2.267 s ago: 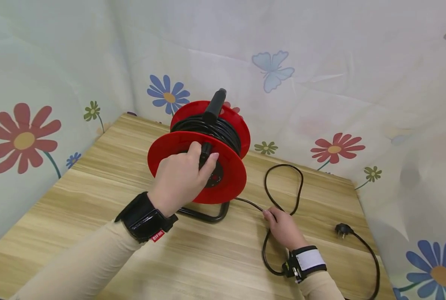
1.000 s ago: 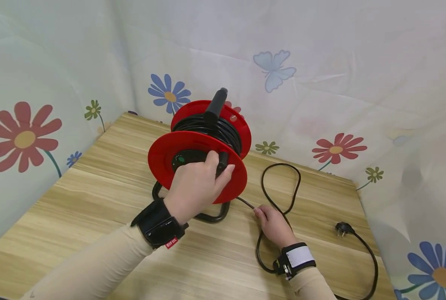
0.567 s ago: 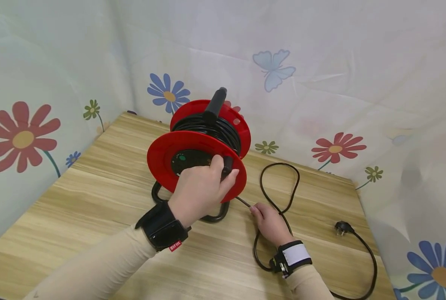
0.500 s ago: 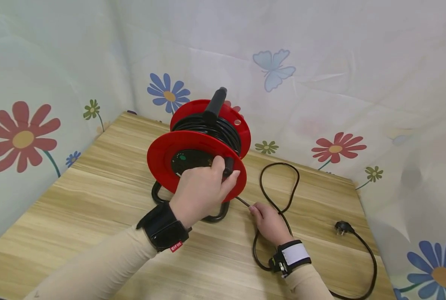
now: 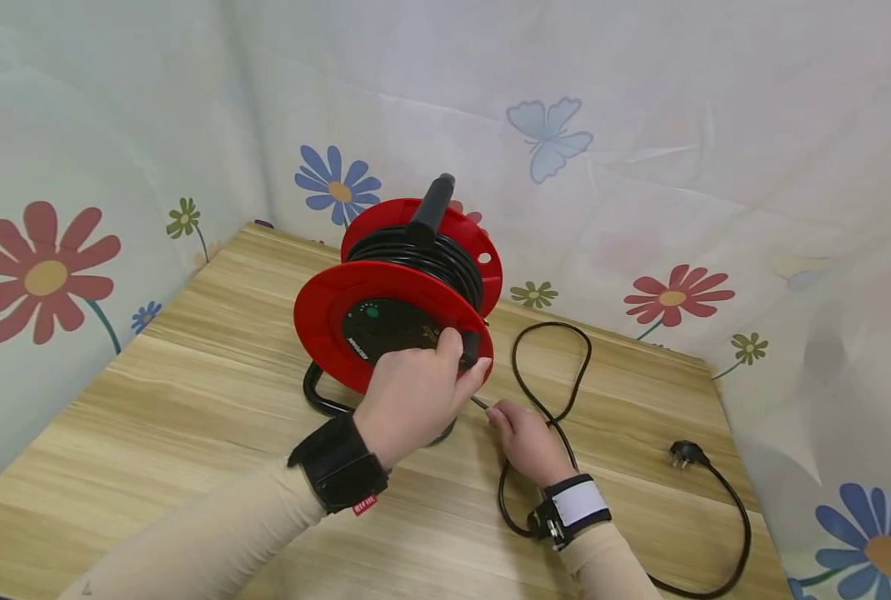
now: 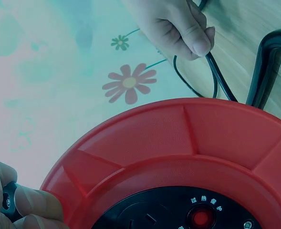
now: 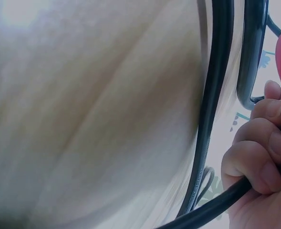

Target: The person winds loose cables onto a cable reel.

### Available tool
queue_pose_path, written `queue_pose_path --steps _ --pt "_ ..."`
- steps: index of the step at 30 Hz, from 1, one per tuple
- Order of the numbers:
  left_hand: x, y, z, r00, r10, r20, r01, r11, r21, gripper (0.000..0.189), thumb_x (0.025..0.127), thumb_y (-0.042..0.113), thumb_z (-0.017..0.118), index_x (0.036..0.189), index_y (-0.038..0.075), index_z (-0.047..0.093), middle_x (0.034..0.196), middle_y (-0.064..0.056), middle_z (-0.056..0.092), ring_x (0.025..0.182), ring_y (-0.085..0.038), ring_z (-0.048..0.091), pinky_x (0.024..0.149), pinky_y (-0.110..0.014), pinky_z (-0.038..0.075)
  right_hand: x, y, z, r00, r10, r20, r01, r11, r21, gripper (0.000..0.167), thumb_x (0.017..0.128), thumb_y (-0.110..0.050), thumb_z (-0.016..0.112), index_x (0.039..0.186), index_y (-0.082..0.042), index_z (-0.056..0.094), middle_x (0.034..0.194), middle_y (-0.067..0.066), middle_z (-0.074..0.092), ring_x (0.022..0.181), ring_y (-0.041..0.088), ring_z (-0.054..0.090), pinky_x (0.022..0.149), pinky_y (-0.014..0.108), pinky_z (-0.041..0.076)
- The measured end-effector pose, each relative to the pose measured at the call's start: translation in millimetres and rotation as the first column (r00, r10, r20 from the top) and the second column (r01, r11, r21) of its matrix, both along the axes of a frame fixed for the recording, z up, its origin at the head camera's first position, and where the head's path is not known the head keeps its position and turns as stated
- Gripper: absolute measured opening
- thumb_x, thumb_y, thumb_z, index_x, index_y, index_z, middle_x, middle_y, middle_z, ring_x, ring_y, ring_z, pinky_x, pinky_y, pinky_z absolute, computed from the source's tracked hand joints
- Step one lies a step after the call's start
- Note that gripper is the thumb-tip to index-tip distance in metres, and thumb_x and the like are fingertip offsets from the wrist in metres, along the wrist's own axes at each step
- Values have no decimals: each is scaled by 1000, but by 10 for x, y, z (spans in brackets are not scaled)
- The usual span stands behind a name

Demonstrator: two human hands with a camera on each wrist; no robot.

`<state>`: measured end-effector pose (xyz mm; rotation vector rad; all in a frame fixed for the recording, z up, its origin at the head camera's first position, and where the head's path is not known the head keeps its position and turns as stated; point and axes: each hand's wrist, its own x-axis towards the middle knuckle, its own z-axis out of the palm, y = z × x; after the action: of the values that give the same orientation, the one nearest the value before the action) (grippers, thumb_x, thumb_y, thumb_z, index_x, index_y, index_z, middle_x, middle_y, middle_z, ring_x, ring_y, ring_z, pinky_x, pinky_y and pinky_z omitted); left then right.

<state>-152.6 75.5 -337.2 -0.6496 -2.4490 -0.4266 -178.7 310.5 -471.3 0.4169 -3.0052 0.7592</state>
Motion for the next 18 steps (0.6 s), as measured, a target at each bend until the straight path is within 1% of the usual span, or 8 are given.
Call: queue_pose_path --steps 2,4,6,8,10,12,16,18 --pt "1 3 -5 1000 -1 -4 1 1000 5 36 97 44 50 77 15 42 47 6 37 36 -7 33 37 -20 24 3 14 -2 1000 -2 2 2 1000 0 21 102 -26 51 87 -14 61 70 -5 51 64 13 48 60 33 42" --pt "7 18 -7 1000 -2 -8 2 1000 7 37 97 44 50 76 15 42 46 6 36 36 -7 33 37 -20 23 37 68 3 999 -26 42 27 999 -19 22 102 -28 50 89 -14 61 72 -4 51 65 13 48 61 33 42" --pt "14 50 -11 1000 -6 -9 6 1000 8 37 97 45 49 76 15 41 46 6 36 35 -8 32 36 -21 23 102 168 28 993 -67 95 72 996 -43 27 102 -31 48 89 -12 62 74 -2 53 66 14 48 61 33 42" --pt "19 76 -21 1000 -11 -7 11 1000 10 38 97 45 49 75 15 41 45 6 35 35 -8 32 36 -21 23 184 297 75 981 -118 151 129 990 -64 32 102 -36 46 91 -11 62 74 0 52 65 15 48 59 32 41" --pt "23 97 -39 1000 -16 1 16 1000 14 39 97 45 49 75 15 40 45 6 35 34 -8 31 36 -21 23 271 434 156 971 -156 181 172 982 -77 37 102 -39 44 93 -8 62 74 3 53 64 16 47 58 33 41" --pt "23 114 -63 1000 -20 7 20 1000 21 40 97 45 49 74 14 40 45 6 35 34 -9 31 36 -22 23 363 578 259 966 -191 172 203 977 -58 41 102 -42 43 95 -6 63 74 3 53 62 16 46 56 33 40" --pt "27 138 -109 999 -23 29 22 999 29 40 97 45 50 73 14 39 44 6 35 34 -9 32 36 -22 24 535 841 502 961 -238 138 243 970 -20 48 102 -45 41 99 -3 63 68 4 47 55 16 39 51 32 35" --pt "26 151 -123 999 -25 35 24 999 37 41 97 44 51 73 13 39 44 5 35 35 -10 32 37 -22 24 614 954 636 952 -263 157 272 962 -37 52 101 -49 40 100 -2 62 67 3 46 54 16 38 51 32 34"
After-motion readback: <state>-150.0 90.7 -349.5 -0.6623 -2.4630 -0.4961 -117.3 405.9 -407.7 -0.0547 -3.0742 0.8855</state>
